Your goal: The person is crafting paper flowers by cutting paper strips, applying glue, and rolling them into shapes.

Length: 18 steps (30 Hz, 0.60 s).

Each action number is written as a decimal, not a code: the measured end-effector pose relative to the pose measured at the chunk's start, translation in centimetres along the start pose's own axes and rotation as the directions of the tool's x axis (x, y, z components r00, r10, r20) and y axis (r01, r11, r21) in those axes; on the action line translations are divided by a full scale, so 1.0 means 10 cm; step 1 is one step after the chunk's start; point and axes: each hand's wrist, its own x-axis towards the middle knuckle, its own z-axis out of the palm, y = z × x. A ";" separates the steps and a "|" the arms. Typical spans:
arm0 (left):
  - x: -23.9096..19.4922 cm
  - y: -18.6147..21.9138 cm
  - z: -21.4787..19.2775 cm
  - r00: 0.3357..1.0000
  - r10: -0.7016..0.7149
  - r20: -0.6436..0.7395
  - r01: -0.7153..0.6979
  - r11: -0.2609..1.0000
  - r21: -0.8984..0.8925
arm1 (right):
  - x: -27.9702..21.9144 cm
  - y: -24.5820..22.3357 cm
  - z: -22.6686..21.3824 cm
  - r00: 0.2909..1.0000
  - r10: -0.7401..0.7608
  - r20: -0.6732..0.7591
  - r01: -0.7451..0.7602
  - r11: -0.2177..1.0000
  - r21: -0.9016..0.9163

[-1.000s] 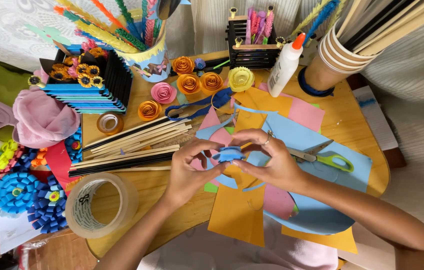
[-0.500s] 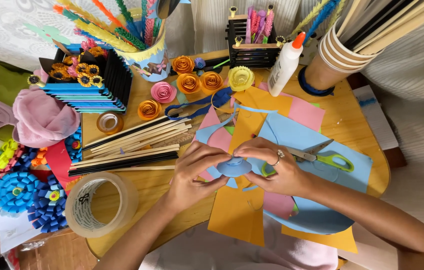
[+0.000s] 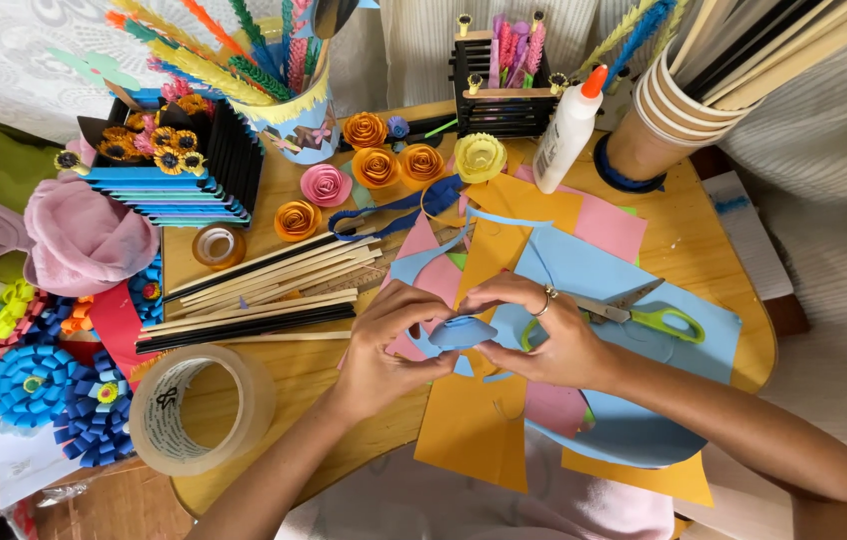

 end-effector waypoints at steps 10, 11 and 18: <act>0.03 0.04 0.00 1.000 0.025 -0.014 -0.025 1.000 0.018 | -0.06 0.00 0.00 0.990 0.142 -0.012 -0.140 0.987 0.072; 0.05 0.06 -0.01 0.998 0.070 -0.004 -0.069 0.995 0.066 | -0.06 -0.01 0.01 0.991 0.128 -0.023 -0.127 0.990 0.054; -0.05 0.02 -0.04 0.930 0.357 0.086 -0.362 0.854 0.373 | -0.02 -0.08 -0.06 0.990 -0.137 -0.044 0.132 0.986 -0.101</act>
